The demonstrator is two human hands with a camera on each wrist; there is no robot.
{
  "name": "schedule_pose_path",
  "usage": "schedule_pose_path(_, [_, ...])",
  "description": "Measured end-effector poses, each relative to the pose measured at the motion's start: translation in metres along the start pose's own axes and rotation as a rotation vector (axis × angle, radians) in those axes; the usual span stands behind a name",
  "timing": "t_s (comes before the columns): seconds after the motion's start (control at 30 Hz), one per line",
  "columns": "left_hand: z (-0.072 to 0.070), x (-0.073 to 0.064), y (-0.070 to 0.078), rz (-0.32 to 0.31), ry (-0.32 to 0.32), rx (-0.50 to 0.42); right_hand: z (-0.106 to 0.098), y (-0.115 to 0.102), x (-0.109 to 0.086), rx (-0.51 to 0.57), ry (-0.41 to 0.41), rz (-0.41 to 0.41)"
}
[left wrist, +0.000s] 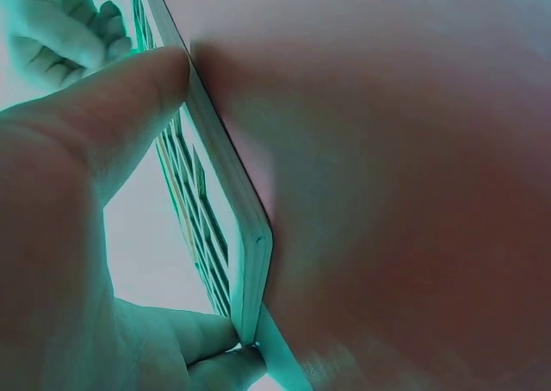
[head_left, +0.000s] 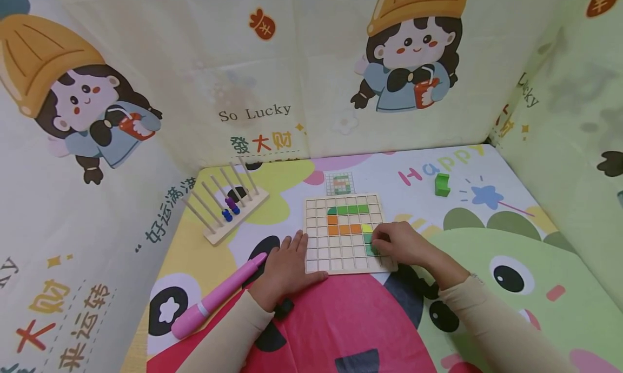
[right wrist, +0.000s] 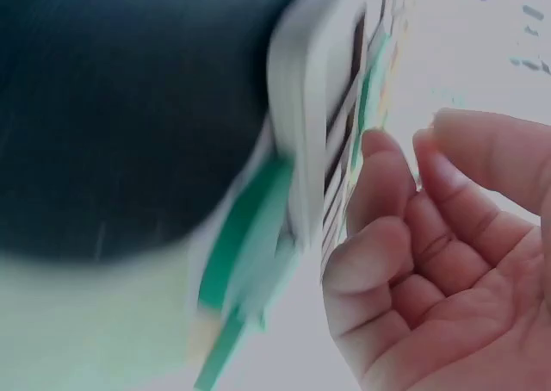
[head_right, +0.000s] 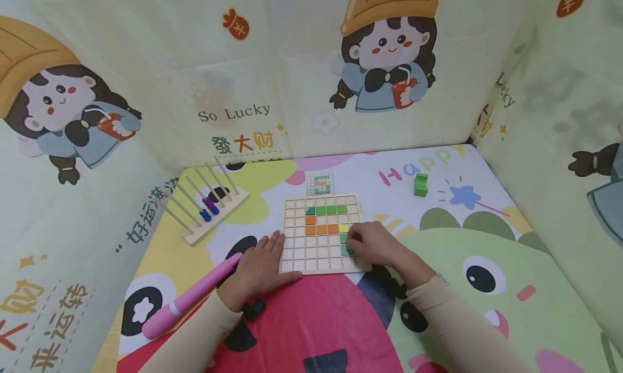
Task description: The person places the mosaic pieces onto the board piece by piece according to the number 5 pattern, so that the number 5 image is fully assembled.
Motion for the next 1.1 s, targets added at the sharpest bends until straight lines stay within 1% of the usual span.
schedule_pose_path(0.07, [0.000,0.001,0.000,0.001,0.000,0.003,-0.010,0.007,-0.005,0.029,0.020,0.018])
schedule_pose_path(0.17, [0.000,0.000,0.001,0.002,0.001,0.002,-0.026,0.016,-0.014,0.038,0.059,0.043])
schedule_pose_path(0.3, [-0.001,-0.001,0.001,0.002,-0.001,0.000,-0.041,0.026,-0.029,0.012,0.094,0.061])
schedule_pose_path(0.4, [0.000,-0.002,0.001,-0.001,-0.007,0.009,-0.046,0.031,-0.037,-0.013,0.103,0.054])
schedule_pose_path(0.5, [-0.001,-0.002,0.001,0.002,-0.003,0.012,-0.045,0.034,-0.044,-0.031,0.096,0.033])
schedule_pose_path(0.63, [-0.004,-0.003,0.001,0.006,0.006,0.004,-0.036,0.034,-0.047,-0.062,0.071,0.002])
schedule_pose_path(0.87, [-0.004,-0.002,0.002,0.003,0.007,-0.001,-0.015,0.032,-0.047,-0.149,-0.024,-0.007])
schedule_pose_path(0.97, [-0.003,-0.002,0.002,0.003,0.005,-0.009,-0.013,0.032,-0.048,-0.188,-0.030,-0.022])
schedule_pose_path(1.1, [-0.002,-0.001,0.002,0.005,0.004,-0.011,-0.014,0.032,-0.048,-0.197,-0.023,-0.027])
Point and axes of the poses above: each hand's wrist, its own x-axis towards the middle knuckle, its own z-axis out of the palm, y = z × x, the point moved 5 cm from there along x, towards the middle knuckle, and after that the axes turned 10 degrees about x, right-handed, at the moved point
